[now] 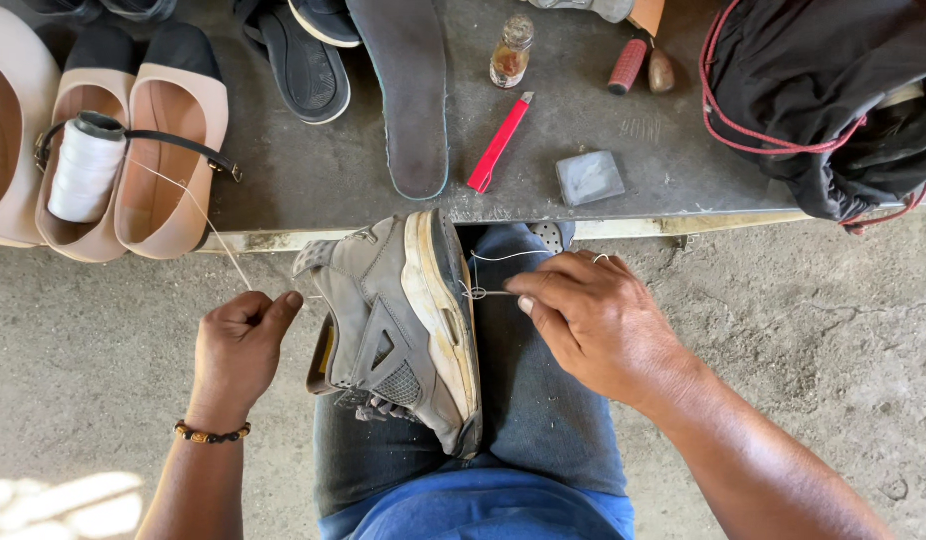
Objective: The person sits cross-legged on the ground and sews a gray sneaker using a needle and white thread. They repeatedly push the needle through the shoe's sole and upper, pulling the thread tight to secure the parts together.
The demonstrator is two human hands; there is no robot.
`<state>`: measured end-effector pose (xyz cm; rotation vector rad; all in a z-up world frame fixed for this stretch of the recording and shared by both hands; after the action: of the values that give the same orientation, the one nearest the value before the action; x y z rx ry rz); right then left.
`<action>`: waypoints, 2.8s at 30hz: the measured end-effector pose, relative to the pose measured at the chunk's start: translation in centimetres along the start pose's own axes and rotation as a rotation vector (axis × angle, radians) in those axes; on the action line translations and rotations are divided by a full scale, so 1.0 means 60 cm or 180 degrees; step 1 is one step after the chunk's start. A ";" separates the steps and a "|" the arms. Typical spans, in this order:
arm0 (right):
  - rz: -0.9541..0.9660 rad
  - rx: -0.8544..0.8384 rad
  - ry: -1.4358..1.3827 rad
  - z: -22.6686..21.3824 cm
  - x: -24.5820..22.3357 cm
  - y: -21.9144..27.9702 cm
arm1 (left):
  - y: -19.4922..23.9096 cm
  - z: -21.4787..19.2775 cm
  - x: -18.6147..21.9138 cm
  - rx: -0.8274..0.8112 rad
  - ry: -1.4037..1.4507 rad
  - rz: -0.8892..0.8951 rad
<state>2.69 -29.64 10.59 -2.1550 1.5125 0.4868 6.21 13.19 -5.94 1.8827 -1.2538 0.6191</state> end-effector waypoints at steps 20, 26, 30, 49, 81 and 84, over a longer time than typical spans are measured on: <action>0.1103 0.0044 -0.1962 0.028 0.001 0.034 | 0.091 0.023 0.171 -0.1769 0.2620 0.0517; 0.1453 -0.0040 -0.4192 0.113 -0.004 0.007 | 0.116 0.063 0.224 -0.1688 0.0111 0.0137; 0.0389 -0.0285 -0.5810 0.021 -0.080 0.006 | 0.099 0.081 0.182 -0.1703 0.0320 0.0267; 0.0012 0.0629 -0.0009 0.055 -0.050 -0.016 | 0.104 -0.008 -0.012 -0.0508 0.0488 -0.0075; 0.0368 -0.0265 -0.1519 0.033 -0.002 0.027 | 0.063 0.208 0.106 -0.3084 0.3407 0.0050; 0.0351 -0.0303 -0.1530 0.038 0.000 0.028 | 0.066 0.206 0.117 -0.3088 0.3441 0.0060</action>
<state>1.03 -28.89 8.42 -1.8450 1.3548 1.0478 5.08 -1.50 -6.54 0.5388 -0.6110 0.6978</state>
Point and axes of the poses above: each hand's wrist, its own y-axis away from the middle knuckle, its own z-axis out of the palm, x = y × z, the point moved 10 cm from there along -y, towards the middle knuckle, and after that the axes turned 7 degrees about y, right-handed, at the moved point
